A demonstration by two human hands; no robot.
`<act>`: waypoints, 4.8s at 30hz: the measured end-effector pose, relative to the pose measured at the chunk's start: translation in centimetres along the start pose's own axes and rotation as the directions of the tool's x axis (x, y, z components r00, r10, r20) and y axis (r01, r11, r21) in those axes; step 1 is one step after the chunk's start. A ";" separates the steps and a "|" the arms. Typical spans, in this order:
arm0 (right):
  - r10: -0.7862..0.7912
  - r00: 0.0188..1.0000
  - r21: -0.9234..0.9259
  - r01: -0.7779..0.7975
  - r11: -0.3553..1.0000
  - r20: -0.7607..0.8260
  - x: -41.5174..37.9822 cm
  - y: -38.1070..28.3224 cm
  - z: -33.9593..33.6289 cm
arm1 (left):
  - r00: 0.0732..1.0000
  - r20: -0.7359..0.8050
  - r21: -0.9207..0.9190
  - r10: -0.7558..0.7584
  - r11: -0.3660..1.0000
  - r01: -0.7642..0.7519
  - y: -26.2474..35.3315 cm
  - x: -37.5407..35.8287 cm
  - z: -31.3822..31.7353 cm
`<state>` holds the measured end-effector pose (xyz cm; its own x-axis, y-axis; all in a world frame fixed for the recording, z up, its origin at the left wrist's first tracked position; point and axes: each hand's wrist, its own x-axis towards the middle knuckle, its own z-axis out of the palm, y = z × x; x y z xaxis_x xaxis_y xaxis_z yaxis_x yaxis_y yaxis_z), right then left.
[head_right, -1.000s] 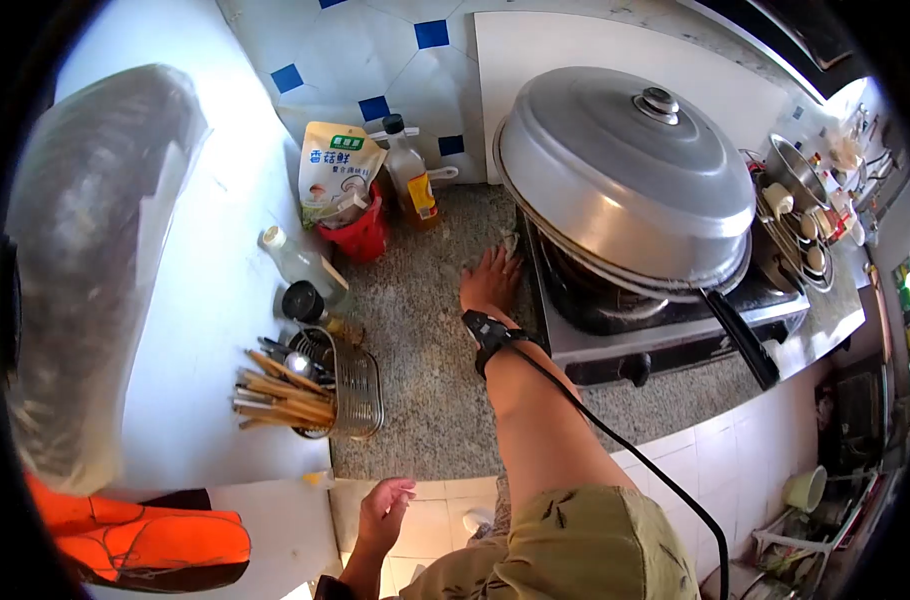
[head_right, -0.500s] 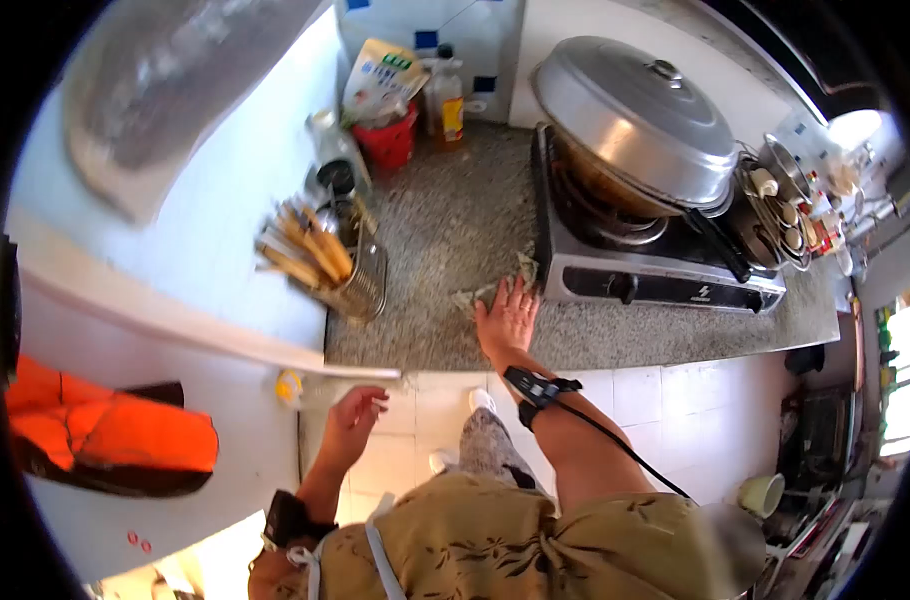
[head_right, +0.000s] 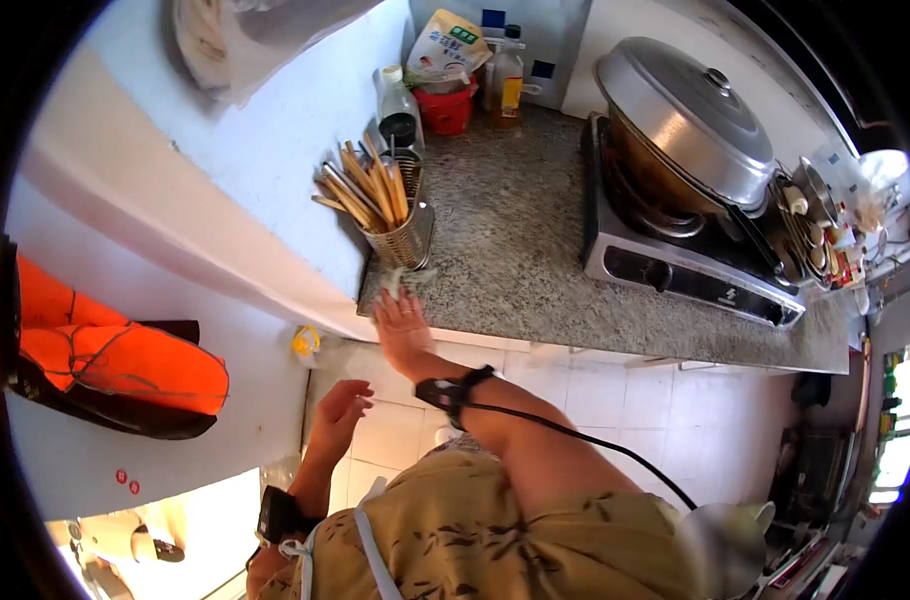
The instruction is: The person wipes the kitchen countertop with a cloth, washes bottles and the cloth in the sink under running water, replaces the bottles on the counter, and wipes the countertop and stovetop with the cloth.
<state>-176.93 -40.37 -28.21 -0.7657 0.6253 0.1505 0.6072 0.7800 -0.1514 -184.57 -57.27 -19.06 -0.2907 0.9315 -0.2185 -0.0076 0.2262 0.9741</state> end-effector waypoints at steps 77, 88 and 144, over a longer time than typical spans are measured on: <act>0.472 0.752 0.060 -0.504 0.862 -0.459 -14.0 40.2 -24.3 | 0.854 0.477 0.136 -0.205 0.978 0.159 6.9 9.5 37.1; 0.402 0.826 0.155 -0.371 0.915 -0.394 -8.8 32.4 -21.7 | 0.827 0.541 0.118 -0.155 0.987 0.108 5.6 11.2 32.8; 0.636 0.653 0.184 -0.623 0.760 -0.413 -47.3 68.4 -29.0 | 0.882 0.311 0.908 0.354 0.163 -0.385 17.0 22.8 64.4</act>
<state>-93.02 -15.87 -17.35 -0.0264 0.9140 0.4050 0.8996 0.1983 -0.3891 -129.75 -13.85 -11.30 0.0381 0.9902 0.1341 0.9798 -0.0634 0.1899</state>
